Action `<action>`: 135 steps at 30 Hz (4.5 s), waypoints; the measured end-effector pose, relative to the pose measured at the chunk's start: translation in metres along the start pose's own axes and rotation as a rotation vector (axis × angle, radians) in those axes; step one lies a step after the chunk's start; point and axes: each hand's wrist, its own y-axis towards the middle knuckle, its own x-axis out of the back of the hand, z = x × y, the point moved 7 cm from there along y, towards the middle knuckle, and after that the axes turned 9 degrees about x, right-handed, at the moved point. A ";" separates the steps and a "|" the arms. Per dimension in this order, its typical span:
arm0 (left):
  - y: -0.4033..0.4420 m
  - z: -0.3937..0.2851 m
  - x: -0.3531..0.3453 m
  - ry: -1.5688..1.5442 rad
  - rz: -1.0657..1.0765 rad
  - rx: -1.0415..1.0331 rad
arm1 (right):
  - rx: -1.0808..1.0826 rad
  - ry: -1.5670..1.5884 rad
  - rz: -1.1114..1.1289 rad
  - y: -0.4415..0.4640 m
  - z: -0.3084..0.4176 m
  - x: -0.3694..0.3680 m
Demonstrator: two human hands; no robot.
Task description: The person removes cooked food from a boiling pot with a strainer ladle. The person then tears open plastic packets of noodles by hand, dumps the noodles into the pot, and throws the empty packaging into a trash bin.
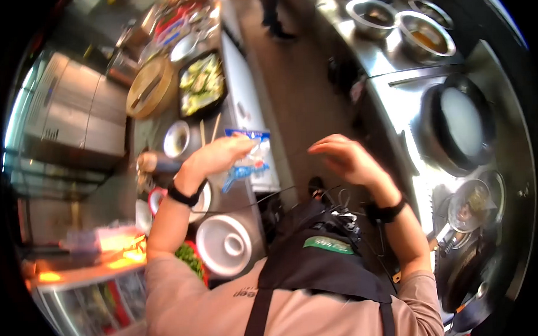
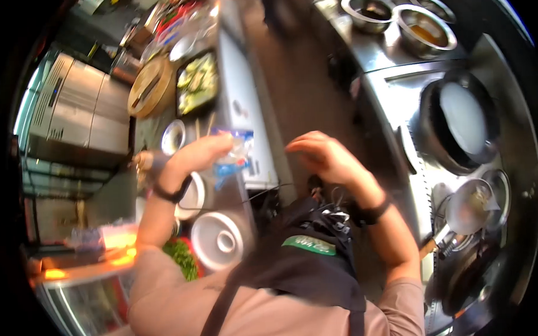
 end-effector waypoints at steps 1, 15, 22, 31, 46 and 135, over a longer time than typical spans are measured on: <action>0.004 -0.037 -0.002 0.283 0.031 -0.217 | 0.033 0.010 0.022 0.010 0.010 -0.001; 0.095 -0.262 -0.057 0.446 0.202 -0.906 | -0.048 -0.443 0.072 -0.059 0.077 0.107; 0.172 -0.326 -0.041 0.415 0.292 -1.120 | -0.225 -0.706 0.118 -0.067 0.043 0.188; 0.312 -0.360 -0.029 0.416 0.362 -1.209 | -0.514 -0.968 -0.056 -0.052 0.004 0.278; 0.414 -0.503 -0.111 -0.017 0.306 -1.583 | -0.853 -0.903 -0.760 -0.237 0.007 0.424; 0.627 -0.492 -0.296 0.203 -0.015 -0.257 | -0.937 -0.462 -1.216 -0.380 -0.197 0.459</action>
